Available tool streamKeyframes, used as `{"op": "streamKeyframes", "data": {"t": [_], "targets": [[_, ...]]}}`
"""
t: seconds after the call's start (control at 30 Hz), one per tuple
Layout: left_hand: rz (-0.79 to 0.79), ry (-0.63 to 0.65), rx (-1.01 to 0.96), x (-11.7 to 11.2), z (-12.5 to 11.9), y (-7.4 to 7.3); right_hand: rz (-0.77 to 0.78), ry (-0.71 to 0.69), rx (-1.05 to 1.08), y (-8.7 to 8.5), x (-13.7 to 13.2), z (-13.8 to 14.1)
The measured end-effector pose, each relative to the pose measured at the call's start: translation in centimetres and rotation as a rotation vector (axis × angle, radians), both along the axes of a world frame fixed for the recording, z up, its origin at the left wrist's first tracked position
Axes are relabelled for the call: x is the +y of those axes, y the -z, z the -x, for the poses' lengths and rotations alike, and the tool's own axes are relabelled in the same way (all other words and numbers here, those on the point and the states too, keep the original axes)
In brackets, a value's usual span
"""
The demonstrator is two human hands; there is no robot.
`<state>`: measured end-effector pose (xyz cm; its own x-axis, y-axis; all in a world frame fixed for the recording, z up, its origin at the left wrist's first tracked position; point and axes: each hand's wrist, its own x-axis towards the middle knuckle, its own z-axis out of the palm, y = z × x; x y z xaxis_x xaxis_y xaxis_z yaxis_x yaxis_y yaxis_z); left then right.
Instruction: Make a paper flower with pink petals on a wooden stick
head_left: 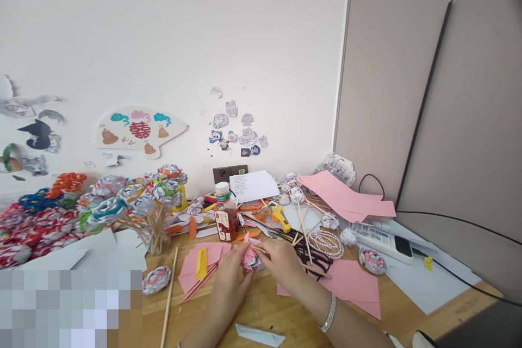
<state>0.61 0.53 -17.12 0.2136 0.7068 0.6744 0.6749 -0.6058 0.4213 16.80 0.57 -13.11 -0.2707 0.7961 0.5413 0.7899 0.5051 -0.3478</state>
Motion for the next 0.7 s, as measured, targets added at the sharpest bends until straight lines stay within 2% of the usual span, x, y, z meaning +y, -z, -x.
{"op": "streamKeyframes", "data": {"t": [0.13,0.27,0.43,0.57,0.7], "targets": [[0.026,0.014,-0.028,0.1,0.1,0.1,0.034,-0.056,0.047,-0.5,-0.4,0.0],[0.073,0.018,-0.107,0.2,0.1,-0.2,0.095,-0.125,0.186,-0.8,-0.3,-0.4],[0.214,0.033,-0.292,-0.1,-0.4,-0.7,0.116,-0.071,0.331,-1.2,-0.1,-0.9],[0.341,0.105,-0.467,-0.2,-0.9,-0.6,0.182,-0.07,0.318,-1.0,0.2,-0.8],[0.416,0.174,-0.521,0.0,-1.0,-0.4,0.178,-0.107,0.305,-0.7,0.4,-0.7]]}}
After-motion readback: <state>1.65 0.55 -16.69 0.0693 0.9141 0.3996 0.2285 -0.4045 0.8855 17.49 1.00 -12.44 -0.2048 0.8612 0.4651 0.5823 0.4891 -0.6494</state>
